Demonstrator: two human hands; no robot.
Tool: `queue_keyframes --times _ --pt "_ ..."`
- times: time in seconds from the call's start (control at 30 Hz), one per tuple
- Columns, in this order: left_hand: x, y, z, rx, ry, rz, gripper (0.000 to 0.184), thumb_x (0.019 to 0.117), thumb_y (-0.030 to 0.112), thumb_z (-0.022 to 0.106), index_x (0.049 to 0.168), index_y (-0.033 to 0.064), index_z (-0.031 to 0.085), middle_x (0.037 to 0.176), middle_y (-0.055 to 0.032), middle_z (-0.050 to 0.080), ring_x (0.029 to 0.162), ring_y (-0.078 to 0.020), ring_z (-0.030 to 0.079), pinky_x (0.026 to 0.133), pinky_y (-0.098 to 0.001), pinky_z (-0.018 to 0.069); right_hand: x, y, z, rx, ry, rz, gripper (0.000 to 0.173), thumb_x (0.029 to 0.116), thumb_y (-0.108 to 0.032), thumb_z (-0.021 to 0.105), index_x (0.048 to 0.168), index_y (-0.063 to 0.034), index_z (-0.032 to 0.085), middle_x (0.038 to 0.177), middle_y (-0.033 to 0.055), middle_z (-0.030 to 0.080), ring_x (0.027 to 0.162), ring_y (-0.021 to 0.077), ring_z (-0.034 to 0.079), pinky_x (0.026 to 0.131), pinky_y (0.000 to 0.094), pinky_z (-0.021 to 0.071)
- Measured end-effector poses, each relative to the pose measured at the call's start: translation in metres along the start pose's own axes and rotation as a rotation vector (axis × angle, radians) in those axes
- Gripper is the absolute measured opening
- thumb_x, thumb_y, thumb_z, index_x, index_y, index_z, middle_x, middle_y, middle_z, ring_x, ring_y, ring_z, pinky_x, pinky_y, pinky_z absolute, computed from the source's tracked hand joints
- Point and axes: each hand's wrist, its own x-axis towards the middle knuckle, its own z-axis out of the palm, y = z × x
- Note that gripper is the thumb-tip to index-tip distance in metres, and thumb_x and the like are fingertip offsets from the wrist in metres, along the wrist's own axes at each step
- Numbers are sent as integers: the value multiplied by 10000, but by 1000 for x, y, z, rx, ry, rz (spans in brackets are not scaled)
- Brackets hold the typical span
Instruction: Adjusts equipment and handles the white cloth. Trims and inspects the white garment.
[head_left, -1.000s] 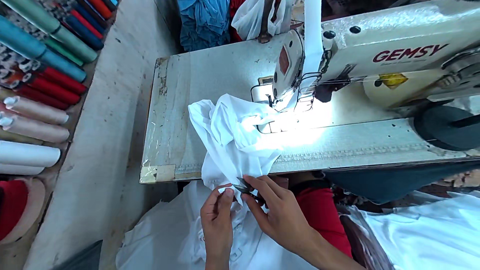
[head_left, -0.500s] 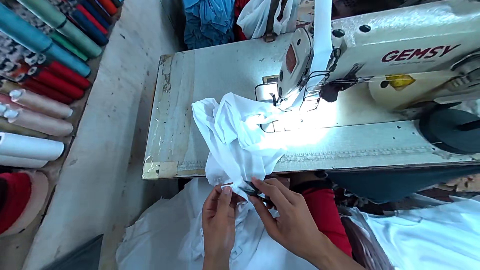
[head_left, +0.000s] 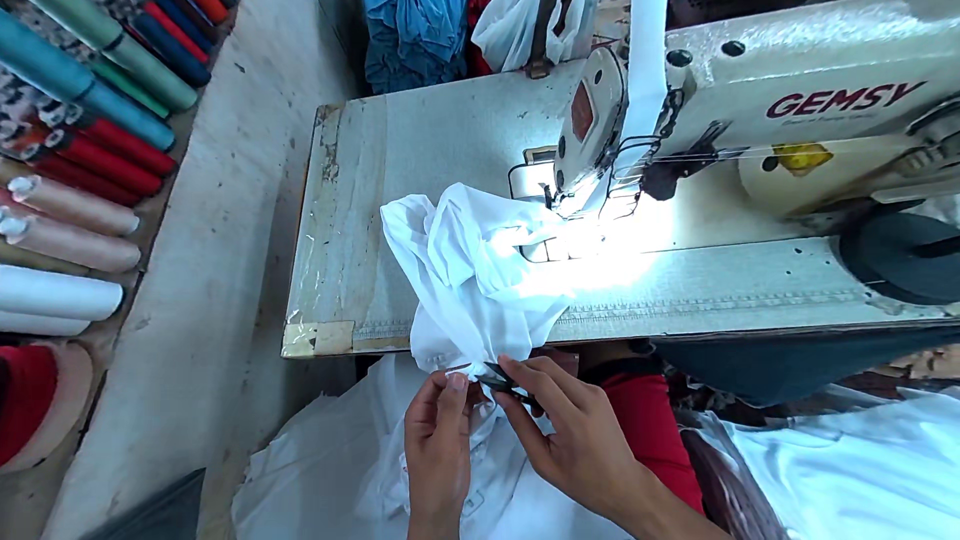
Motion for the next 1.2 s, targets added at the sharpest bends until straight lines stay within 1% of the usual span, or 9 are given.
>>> queue_keyframes --times 0.13,0.27,0.37,0.43,0.5,0.57,0.63,0.9,1.2 --pt "-1 -2 0 57 -7 6 146 1025 175 607 1005 72 708 928 -50 738 845 -111 722 821 -293 610 0 -1 1 -8 20 -3 312 1017 -213 619 1278 -50 669 993 76 687 746 79 613 596 192 496" --pt "0 -3 -1 83 -35 17 168 1026 210 611 1026 82 719 947 -36 739 858 -99 717 821 -283 607 0 0 2 -48 20 -53 264 1031 -180 592 1250 -71 693 995 75 714 802 123 665 644 233 544" --pt "0 -4 -2 79 -43 17 171 1032 196 600 1030 66 711 949 -46 735 856 -105 716 819 -286 607 -2 1 4 -64 11 -92 251 1028 -141 563 1221 -91 715 971 64 721 785 140 659 628 253 528" --pt "0 -4 -2 70 -38 11 175 1034 191 594 1034 58 707 940 -50 731 848 -107 714 816 -288 607 -2 1 2 -50 21 -63 254 1032 -169 577 1232 -72 700 976 68 714 793 119 659 634 232 534" --pt "0 -3 -2 48 -40 4 180 1034 200 598 1036 58 708 934 -58 731 833 -114 715 802 -294 611 -2 1 -1 -33 33 -12 308 1027 -220 599 1271 -43 663 977 77 686 768 97 626 625 221 516" --pt "0 -3 -2 28 -48 -1 181 1037 204 594 1035 58 702 920 -65 732 812 -119 719 781 -301 618 0 2 -5 -39 25 20 344 1025 -244 600 1293 -35 653 1004 81 687 791 95 629 656 227 528" --pt "0 -2 -2 19 -52 -4 181 1040 198 588 1038 53 697 911 -72 733 799 -122 722 765 -301 622 2 3 -8 -41 4 30 347 1027 -255 595 1298 -48 660 1026 75 693 827 95 636 691 233 537" --pt "-1 -2 -1 10 -29 -9 173 1039 192 589 1031 57 697 911 -71 742 800 -124 732 762 -304 627 4 4 -5 -33 -16 15 344 1018 -247 595 1301 -67 671 1012 65 687 794 91 624 652 224 523" --pt "0 -2 -2 12 -31 -2 180 1040 194 586 1020 58 702 906 -66 737 797 -123 727 767 -298 623 3 5 -5 -40 -21 6 335 1015 -238 599 1289 -63 678 1010 73 696 809 103 641 661 234 534"
